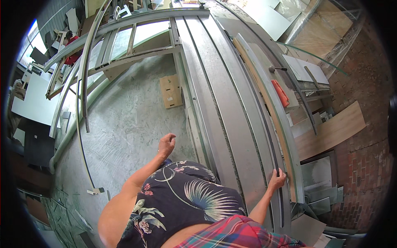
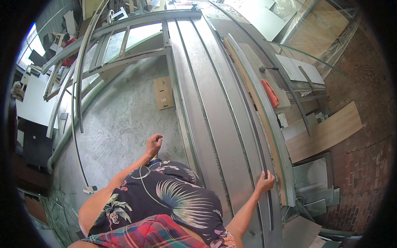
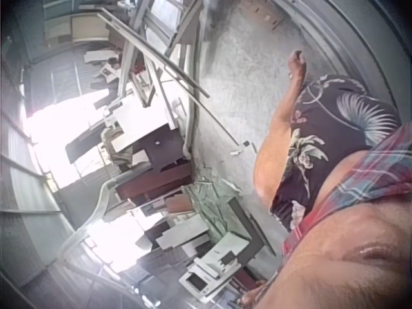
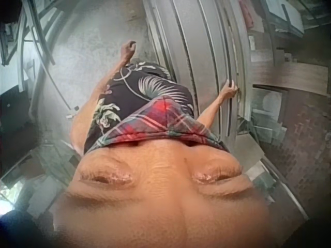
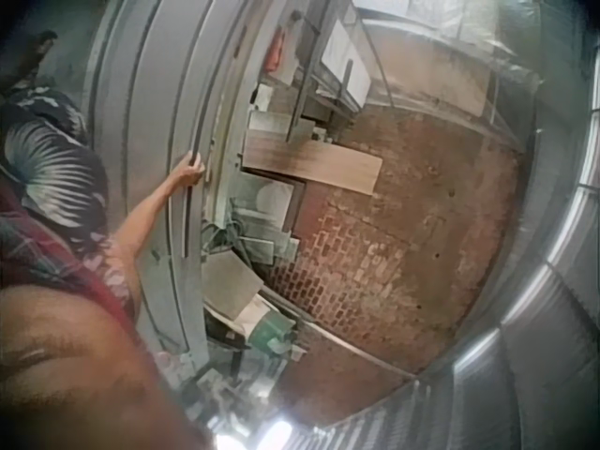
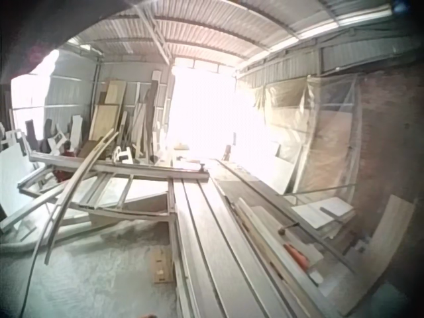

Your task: The person removes a metal strip from a table saw and pushes the sliding carriage back and forth along the track by hand.

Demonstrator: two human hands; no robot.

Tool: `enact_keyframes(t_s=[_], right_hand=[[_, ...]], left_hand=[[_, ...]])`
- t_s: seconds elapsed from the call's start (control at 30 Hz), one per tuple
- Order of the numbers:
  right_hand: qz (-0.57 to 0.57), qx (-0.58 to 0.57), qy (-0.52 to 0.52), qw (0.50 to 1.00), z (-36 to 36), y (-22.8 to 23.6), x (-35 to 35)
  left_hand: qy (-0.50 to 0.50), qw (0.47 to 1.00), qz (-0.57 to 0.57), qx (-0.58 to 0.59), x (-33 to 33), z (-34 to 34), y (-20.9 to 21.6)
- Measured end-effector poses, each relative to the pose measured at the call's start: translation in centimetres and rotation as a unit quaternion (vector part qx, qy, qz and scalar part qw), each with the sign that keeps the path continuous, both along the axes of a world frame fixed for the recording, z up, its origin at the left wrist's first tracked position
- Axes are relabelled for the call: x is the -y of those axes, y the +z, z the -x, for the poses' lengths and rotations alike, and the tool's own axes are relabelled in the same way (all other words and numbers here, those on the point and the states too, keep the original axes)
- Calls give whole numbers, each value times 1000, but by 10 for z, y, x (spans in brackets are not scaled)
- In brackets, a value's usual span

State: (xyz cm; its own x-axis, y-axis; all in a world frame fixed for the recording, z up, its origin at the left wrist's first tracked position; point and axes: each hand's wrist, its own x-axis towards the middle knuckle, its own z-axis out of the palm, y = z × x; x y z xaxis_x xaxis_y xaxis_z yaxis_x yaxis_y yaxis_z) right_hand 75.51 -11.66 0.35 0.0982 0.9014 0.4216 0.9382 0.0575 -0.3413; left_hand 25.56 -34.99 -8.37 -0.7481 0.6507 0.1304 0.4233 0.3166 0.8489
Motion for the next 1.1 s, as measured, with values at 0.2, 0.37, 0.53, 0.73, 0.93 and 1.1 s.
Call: enact_keyframes(t_s=[0.2, 0.37, 0.53, 0.73, 0.93, 1.1], right_hand=[[12, -26, 6, 1000, -48, -2, 21], [20, -58, -2, 998, -63, 0, 34], [47, -58, -1, 997, -66, 6, 37], [19, -45, -3, 999, -33, 19, 37], [-43, -98, 129, 986, 94, 34, 36], [14, -128, 196, 972, 225, 40, 52]], left_hand=[[-12, 1000, 11, -17, -5, -2, -3], [-32, 999, 20, 3, -15, -4, 1], [-46, 999, 25, 9, -24, 0, -1], [-41, 999, 22, 10, -29, 35, -3], [38, 998, -24, -42, -53, 120, 0], [95, 989, -24, -108, -96, 229, 24]])
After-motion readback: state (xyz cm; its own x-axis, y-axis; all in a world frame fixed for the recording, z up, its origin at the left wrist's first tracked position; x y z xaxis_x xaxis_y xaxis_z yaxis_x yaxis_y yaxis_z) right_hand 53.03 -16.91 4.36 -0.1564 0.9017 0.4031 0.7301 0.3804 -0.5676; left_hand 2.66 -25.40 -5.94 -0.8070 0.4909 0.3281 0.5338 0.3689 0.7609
